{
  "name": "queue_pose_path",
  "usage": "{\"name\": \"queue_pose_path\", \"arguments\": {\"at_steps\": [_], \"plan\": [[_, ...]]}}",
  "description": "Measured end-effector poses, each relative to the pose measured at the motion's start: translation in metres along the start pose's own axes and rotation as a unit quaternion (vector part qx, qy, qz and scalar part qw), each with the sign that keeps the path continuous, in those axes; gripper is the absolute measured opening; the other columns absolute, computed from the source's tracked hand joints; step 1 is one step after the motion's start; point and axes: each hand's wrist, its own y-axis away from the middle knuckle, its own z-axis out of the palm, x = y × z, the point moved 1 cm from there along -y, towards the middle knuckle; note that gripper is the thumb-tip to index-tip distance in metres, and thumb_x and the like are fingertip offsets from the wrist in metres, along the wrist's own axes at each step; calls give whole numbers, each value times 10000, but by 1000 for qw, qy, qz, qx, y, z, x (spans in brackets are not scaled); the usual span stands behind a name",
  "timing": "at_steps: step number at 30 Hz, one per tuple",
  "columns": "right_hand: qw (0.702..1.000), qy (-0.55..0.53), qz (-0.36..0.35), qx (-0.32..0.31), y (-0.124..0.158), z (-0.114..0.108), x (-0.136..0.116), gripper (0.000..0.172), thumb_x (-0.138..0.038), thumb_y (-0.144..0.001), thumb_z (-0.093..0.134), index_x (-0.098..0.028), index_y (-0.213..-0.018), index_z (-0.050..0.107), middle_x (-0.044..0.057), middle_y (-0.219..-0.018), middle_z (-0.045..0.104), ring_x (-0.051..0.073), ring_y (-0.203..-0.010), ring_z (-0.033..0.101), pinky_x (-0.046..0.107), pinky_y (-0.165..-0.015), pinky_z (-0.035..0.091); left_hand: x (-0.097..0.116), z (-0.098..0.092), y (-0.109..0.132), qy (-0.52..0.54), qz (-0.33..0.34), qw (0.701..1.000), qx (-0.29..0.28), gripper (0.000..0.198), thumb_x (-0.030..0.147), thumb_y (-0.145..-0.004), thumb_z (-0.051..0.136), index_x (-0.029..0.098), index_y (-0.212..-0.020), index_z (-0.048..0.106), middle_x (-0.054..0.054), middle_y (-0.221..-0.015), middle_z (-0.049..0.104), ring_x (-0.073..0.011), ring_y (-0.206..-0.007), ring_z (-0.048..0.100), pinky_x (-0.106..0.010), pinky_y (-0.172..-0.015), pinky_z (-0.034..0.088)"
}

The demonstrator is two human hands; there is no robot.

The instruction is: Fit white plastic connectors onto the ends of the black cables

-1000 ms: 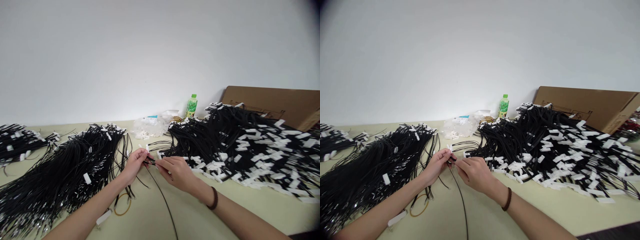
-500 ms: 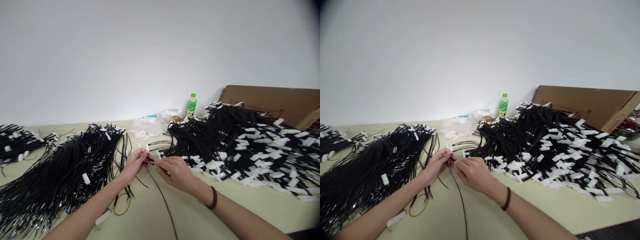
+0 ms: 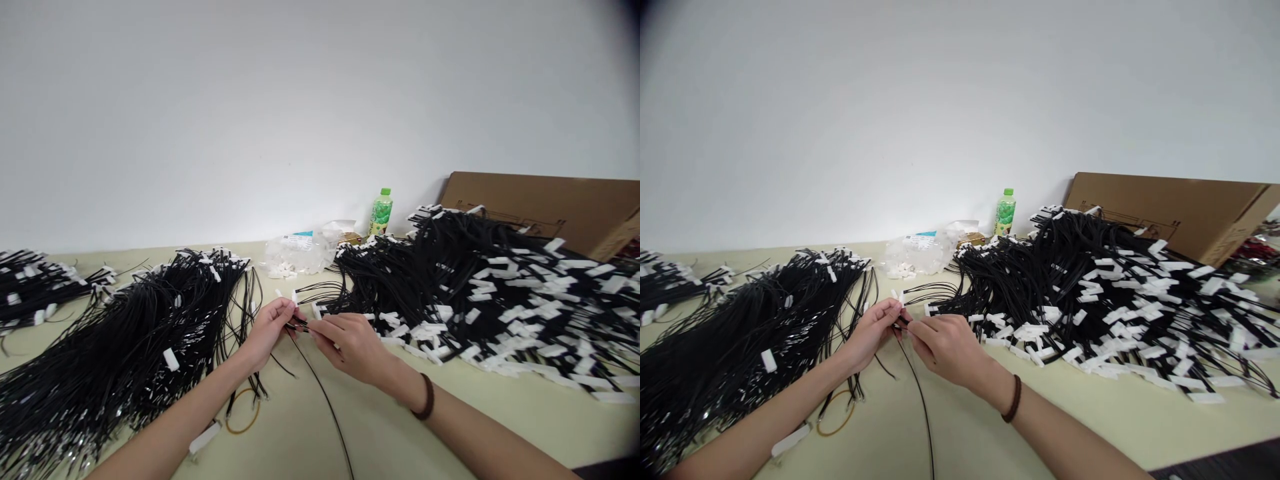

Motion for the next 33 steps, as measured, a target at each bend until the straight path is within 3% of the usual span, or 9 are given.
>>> {"name": "queue_pose_path", "arguments": {"at_steps": [17,20,24,30,33], "plan": [[999,-8,20,37,-4,-7,7,121,-163,-852,452,-168,-900,562,-16,-651,579,66,-563,504,202,-539,323,0,-2,-2,-1,-5,1000,4,293,439,-715,610,151,-730,559,-13,-723,584,-113,-594,542,-223,-516,422],[996,-18,38,78,-7,-14,10,121,-164,-854,454,-162,-884,572,-21,-605,559,58,-532,486,194,-530,337,1,-2,-2,-4,-4,1000,9,296,439,-711,615,147,-728,568,-25,-746,599,-114,-598,546,-218,-511,418],[981,-40,113,154,-11,-27,18,144,-172,-860,454,-145,-876,594,7,-669,608,54,-559,518,171,-541,388,1,-3,-1,2,-6,1000,27,297,437,-692,636,151,-709,560,-31,-740,617,-118,-579,550,-214,-489,404],[933,0,212,290,-13,-45,30,170,-212,-857,468,-151,-897,622,43,-806,655,73,-621,567,186,-581,452,0,-4,-1,18,-14,999,26,297,440,-679,646,156,-701,561,-32,-734,628,-120,-577,548,-223,-489,411],[900,-30,269,341,-12,-49,37,170,-248,-850,490,-148,-918,611,24,-733,617,51,-546,508,175,-515,418,1,-3,-1,15,-16,999,30,300,448,-670,648,162,-696,560,-27,-740,627,-119,-587,545,-222,-488,411]]}}
